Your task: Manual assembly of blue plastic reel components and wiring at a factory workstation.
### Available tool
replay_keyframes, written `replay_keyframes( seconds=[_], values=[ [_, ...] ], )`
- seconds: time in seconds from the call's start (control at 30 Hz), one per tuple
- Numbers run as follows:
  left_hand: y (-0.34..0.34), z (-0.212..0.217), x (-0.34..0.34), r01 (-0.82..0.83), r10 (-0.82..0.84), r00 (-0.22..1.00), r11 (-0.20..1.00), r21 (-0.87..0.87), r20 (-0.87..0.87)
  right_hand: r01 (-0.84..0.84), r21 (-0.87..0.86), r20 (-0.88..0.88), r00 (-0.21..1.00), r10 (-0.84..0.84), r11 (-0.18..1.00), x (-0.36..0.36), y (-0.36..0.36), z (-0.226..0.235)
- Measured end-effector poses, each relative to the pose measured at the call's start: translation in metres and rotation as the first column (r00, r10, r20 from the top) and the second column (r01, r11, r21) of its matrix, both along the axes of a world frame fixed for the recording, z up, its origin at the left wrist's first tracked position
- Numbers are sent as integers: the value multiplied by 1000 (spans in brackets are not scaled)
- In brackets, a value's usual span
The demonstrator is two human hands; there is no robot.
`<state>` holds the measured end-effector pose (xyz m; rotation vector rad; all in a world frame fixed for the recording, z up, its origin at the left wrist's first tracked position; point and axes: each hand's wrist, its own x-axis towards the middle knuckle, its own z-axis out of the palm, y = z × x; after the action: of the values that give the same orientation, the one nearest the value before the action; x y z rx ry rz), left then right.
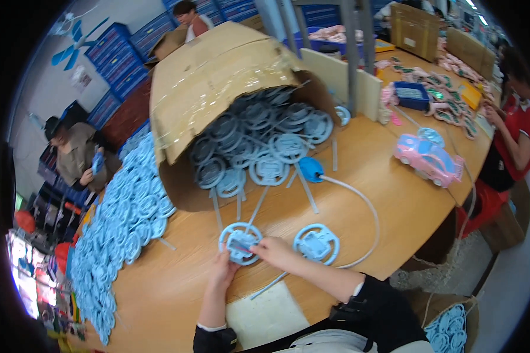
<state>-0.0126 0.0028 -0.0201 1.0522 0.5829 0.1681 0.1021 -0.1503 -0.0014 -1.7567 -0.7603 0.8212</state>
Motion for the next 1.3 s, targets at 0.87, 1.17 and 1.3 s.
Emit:
replay_keyframes(
  seconds=[0.87,1.17,1.3],
  values=[
    [-4,13,-1,-44,39,995,998,54,91,32,40,99,994,-36,999,-7,0,12],
    [-5,25,-9,-65,63,997,995,72,40,8,32,155,988,-12,999,-11,14,-3],
    [-2,6,1,-85,88,995,994,68,-47,27,25,175,984,-30,999,-5,3,0]
  ],
)
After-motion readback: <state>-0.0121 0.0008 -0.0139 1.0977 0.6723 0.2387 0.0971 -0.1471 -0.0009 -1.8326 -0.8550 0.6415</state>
